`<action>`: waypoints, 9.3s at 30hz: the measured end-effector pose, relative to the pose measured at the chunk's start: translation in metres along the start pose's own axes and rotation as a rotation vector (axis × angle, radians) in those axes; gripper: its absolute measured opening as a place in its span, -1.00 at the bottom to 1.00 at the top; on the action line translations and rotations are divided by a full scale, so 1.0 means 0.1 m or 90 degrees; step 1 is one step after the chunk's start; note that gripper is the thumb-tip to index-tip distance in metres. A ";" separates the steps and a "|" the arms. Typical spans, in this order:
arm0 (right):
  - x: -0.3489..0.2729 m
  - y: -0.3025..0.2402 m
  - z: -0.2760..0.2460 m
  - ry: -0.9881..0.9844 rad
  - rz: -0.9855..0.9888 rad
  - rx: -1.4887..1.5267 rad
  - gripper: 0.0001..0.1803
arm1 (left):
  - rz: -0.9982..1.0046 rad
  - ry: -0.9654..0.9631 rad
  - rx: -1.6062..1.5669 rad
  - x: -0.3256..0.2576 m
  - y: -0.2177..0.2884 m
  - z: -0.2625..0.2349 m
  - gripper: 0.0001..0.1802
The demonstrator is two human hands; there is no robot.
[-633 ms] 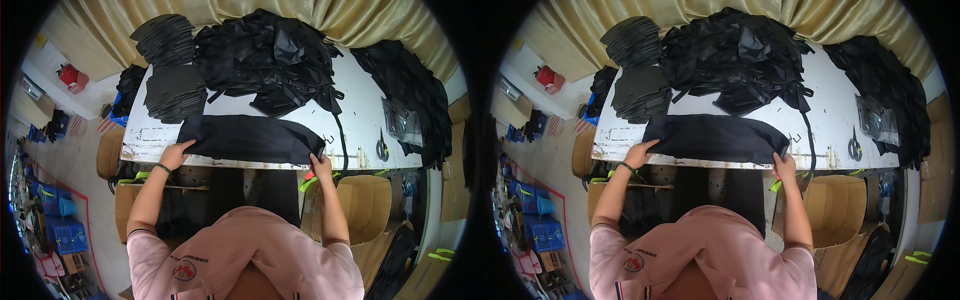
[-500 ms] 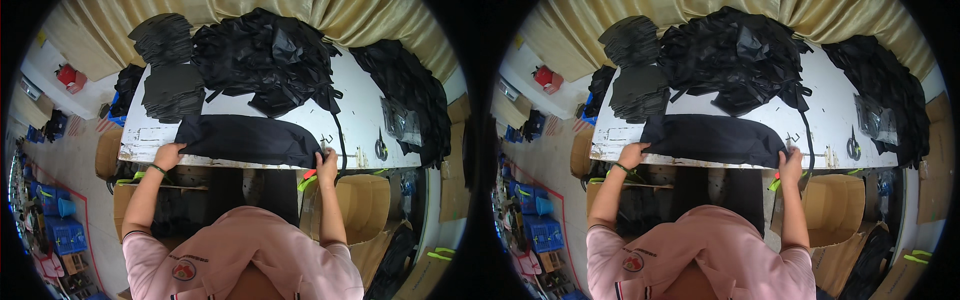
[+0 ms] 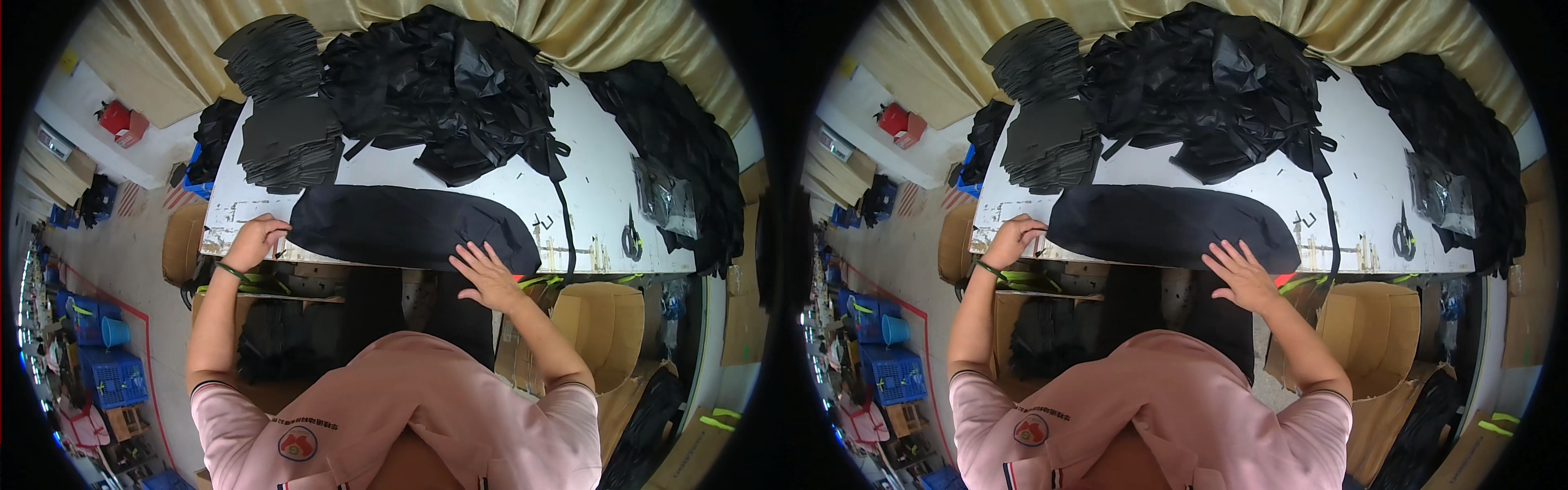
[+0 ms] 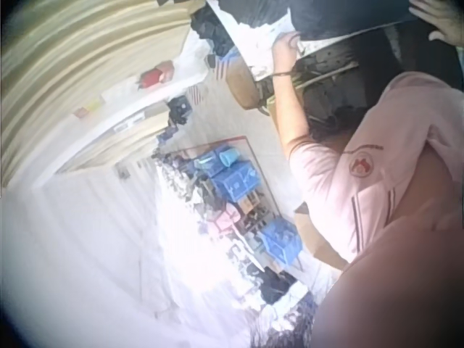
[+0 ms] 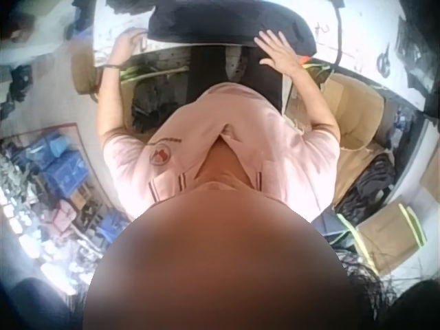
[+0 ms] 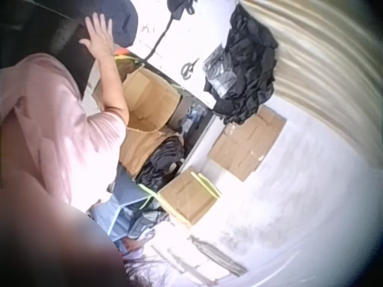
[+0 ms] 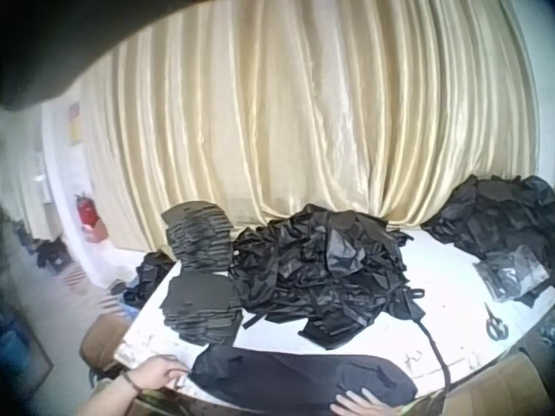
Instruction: Organizing and stacking black fabric garment pieces and grey foam inserts on a work table.
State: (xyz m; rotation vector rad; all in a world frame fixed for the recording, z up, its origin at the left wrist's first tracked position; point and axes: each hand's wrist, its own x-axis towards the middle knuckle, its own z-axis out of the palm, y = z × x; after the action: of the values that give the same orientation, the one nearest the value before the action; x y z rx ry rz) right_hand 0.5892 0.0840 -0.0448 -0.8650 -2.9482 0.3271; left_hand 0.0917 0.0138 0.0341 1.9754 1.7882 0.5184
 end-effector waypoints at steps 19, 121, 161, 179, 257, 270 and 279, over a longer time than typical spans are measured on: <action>0.29 0.08 -0.28 0.070 -0.012 0.101 -0.20 | 0.060 0.153 0.162 -0.13 -0.01 0.09 -0.81; -0.07 0.67 0.17 0.225 0.500 0.785 -0.68 | -0.401 -0.107 -1.321 0.43 1.90 2.50 -0.74; 1.60 2.33 -0.78 0.195 0.517 -0.226 -0.71 | 0.374 -0.098 0.199 0.72 1.71 2.20 -0.10; 1.06 -0.69 -0.49 0.526 -0.059 0.476 -0.65 | -0.106 0.022 -0.868 1.17 1.50 1.39 -0.50; 1.00 -0.19 -0.63 0.193 0.014 0.370 -0.58 | 0.199 0.144 0.013 0.06 1.08 0.53 -0.53; 1.73 -0.81 -0.51 0.026 0.089 0.880 -0.77 | -0.073 0.281 0.395 1.03 -0.03 -0.35 -0.27; 1.69 -0.78 -0.32 0.072 0.063 0.854 -0.83 | -0.182 -0.063 0.269 1.32 -0.67 -0.66 -0.58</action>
State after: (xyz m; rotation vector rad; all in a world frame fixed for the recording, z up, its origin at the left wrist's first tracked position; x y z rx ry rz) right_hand 0.4089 0.1168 0.0018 -0.6889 -1.8206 1.8112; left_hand 0.0135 0.1543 0.0518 1.9059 2.2030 -0.0550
